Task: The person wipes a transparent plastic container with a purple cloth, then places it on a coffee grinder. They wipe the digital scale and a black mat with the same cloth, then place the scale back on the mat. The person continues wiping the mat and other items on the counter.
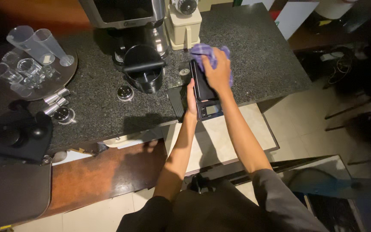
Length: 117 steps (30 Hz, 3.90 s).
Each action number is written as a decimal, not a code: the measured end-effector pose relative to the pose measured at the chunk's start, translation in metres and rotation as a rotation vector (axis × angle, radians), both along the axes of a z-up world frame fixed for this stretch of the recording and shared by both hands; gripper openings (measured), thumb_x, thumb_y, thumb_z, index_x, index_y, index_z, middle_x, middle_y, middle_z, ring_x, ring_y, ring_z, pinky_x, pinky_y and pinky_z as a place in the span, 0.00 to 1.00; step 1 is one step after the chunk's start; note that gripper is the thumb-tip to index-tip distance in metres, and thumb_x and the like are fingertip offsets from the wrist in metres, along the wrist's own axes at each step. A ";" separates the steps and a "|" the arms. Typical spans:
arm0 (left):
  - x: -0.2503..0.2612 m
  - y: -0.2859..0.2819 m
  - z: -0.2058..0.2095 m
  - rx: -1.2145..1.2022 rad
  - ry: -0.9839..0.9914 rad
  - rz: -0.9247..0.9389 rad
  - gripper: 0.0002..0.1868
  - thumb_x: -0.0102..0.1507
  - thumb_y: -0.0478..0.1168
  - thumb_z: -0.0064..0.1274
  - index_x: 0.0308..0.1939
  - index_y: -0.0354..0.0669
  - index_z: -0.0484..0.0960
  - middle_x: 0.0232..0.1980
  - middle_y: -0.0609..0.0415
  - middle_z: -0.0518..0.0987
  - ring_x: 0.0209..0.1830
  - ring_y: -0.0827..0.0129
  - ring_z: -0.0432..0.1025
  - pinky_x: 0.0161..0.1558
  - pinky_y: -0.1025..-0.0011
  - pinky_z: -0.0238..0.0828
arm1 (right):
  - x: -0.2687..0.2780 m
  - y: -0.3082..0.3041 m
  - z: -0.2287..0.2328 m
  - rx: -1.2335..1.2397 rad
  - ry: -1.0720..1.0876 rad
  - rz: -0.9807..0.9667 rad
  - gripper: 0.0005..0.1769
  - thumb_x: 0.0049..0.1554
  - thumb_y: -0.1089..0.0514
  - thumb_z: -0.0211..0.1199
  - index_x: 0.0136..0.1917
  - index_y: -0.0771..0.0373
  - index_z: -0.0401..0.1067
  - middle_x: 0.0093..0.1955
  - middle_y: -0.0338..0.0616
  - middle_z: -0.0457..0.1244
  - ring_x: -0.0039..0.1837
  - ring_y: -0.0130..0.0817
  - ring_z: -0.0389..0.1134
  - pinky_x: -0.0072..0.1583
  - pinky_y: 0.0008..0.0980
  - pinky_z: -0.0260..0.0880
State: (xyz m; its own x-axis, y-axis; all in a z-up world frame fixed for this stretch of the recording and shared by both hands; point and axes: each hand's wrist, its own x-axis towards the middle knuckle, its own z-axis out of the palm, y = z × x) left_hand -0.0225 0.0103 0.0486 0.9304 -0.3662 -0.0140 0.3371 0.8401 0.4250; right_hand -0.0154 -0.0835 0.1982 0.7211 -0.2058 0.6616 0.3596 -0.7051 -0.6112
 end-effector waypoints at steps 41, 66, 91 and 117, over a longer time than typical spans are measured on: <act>-0.014 0.006 0.054 -0.156 0.056 0.015 0.35 0.66 0.68 0.41 0.61 0.45 0.78 0.54 0.51 0.82 0.50 0.62 0.78 0.54 0.63 0.77 | -0.067 -0.016 -0.050 0.295 0.263 0.072 0.26 0.61 0.49 0.61 0.68 0.64 0.68 0.64 0.57 0.67 0.67 0.46 0.68 0.68 0.40 0.64; -0.048 0.037 0.085 0.123 0.034 0.310 0.36 0.66 0.66 0.47 0.63 0.39 0.76 0.56 0.49 0.80 0.52 0.64 0.76 0.55 0.66 0.73 | -0.055 0.011 -0.008 0.490 0.155 0.473 0.23 0.66 0.51 0.54 0.70 0.66 0.66 0.63 0.47 0.67 0.65 0.35 0.66 0.69 0.34 0.63; -0.100 0.062 0.087 -0.109 -0.063 0.224 0.35 0.70 0.64 0.41 0.66 0.38 0.72 0.58 0.47 0.78 0.54 0.62 0.75 0.57 0.64 0.73 | -0.051 0.038 0.027 0.488 0.103 0.546 0.22 0.65 0.50 0.58 0.65 0.67 0.70 0.60 0.47 0.68 0.63 0.35 0.67 0.68 0.33 0.65; -0.107 0.093 0.102 -0.182 -0.187 0.328 0.33 0.72 0.61 0.36 0.67 0.37 0.71 0.59 0.46 0.79 0.57 0.59 0.75 0.62 0.62 0.72 | -0.111 0.055 -0.026 0.691 0.303 0.631 0.28 0.63 0.52 0.60 0.72 0.67 0.67 0.68 0.51 0.66 0.70 0.38 0.64 0.74 0.35 0.59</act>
